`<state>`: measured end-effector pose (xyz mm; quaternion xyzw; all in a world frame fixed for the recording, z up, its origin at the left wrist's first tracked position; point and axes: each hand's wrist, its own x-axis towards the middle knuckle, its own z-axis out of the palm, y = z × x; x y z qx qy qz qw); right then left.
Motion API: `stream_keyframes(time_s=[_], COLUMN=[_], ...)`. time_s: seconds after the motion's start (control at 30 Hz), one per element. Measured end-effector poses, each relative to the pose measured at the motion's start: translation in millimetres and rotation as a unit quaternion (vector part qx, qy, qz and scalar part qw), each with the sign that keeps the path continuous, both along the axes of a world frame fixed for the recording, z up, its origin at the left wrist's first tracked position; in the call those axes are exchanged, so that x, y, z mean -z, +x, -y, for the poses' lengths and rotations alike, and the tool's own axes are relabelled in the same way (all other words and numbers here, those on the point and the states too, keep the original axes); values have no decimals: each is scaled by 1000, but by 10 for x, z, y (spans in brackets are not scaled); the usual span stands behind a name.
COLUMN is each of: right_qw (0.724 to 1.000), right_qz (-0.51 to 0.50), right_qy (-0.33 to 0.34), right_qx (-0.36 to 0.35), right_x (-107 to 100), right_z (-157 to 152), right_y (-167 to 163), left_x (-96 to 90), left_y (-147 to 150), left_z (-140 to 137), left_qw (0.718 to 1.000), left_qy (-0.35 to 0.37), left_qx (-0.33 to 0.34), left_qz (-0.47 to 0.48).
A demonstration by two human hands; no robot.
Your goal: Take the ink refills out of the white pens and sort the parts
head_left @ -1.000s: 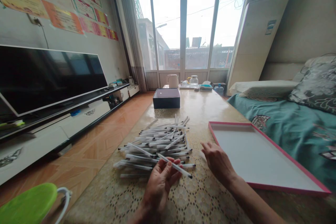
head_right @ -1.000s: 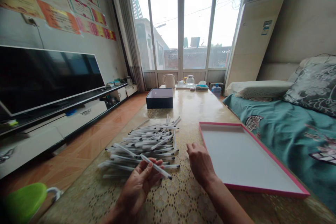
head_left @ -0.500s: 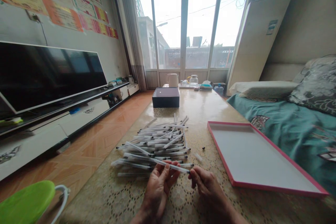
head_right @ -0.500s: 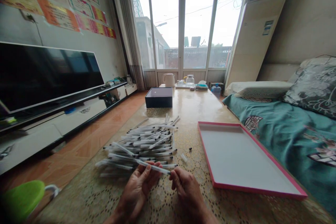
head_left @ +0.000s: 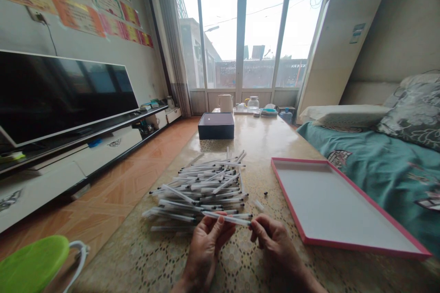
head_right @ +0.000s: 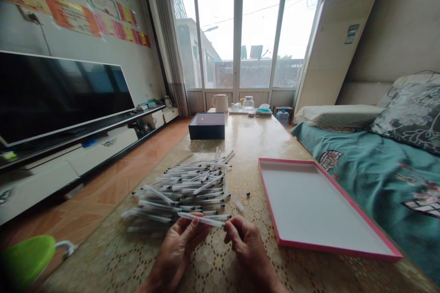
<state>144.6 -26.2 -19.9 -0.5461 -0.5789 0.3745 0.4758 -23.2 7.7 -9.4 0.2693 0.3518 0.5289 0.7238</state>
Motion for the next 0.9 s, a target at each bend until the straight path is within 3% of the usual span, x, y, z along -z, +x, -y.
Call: stream_keyframes(time_s=[0.33, 0.6, 0.9], right_qw=[997, 992, 994], right_qz=[42, 115, 96], right_qy=[54, 45, 41], right_qx=[30, 25, 38], right_x=[20, 81, 18], right_z=[0, -6, 10], right_y=[18, 8, -5], left_x=[24, -48, -60], left_y=[-8, 4, 12], left_z=[-17, 27, 18], left_qw=[1000, 1000, 1000], left_qy=[-18, -7, -7], left_qx=[-14, -7, -10], left_qz=[3, -2, -2])
